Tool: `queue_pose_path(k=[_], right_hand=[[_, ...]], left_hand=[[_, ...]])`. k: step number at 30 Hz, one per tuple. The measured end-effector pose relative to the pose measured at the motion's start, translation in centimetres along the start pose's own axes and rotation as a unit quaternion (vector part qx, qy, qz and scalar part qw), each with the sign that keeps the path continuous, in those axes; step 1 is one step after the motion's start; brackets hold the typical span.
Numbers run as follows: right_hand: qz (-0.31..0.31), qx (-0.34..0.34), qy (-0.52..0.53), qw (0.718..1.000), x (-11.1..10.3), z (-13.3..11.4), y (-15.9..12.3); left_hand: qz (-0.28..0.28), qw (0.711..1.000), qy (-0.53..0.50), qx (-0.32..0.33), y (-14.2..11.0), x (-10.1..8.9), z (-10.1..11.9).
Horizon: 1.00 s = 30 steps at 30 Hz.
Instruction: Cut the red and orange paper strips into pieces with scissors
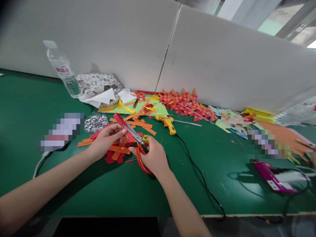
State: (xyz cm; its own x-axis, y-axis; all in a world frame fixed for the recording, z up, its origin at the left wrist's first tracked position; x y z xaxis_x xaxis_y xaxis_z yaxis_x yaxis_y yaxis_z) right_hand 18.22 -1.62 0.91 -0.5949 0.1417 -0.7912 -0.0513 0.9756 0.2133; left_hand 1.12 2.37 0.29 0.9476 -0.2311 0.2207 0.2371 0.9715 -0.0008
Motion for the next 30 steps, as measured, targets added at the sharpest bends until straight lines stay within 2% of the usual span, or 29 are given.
queue_pose_path(k=[6,10,12,13,14,16,21,30], right_hand=[[0.028,0.007,0.031,0.999,-0.1,-0.2,0.0],[0.055,0.061,0.136,0.987,-0.2,0.7,0.3],[0.03,0.119,0.243,0.962,0.0,1.2,0.4],[0.003,0.147,0.304,0.941,0.3,1.3,0.5],[-0.014,0.164,0.353,0.921,0.4,1.3,0.5],[-0.025,0.166,0.399,0.901,0.6,1.0,0.6],[-0.002,0.15,0.439,0.886,0.7,0.3,0.5],[0.005,0.14,0.452,0.881,0.6,0.2,0.5]], left_hand=[[0.011,1.0,0.004,-0.003,0.0,-0.1,0.0],[0.023,0.999,0.001,-0.027,-0.1,-0.1,0.0],[0.023,0.999,-0.004,-0.041,-0.1,0.0,-0.2],[0.021,0.999,-0.008,-0.049,-0.1,0.1,-0.3],[0.017,0.998,-0.01,-0.058,-0.1,0.2,-0.4],[0.008,0.997,-0.01,-0.074,-0.2,0.5,-0.7],[0.005,0.995,-0.012,-0.098,-0.7,1.1,-1.1],[0.002,0.995,-0.032,-0.098,-0.8,1.3,-1.1]])
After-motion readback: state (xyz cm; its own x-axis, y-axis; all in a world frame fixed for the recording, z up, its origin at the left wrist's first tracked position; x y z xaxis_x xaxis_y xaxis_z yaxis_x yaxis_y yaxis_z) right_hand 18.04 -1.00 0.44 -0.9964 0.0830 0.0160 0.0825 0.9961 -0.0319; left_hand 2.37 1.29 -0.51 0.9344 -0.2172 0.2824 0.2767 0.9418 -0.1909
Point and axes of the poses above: each hand's wrist, its own y-axis towards the middle knuckle, its own x-axis out of the palm, z = x × y, the point moved 3 cm from there along y, towards the middle knuckle
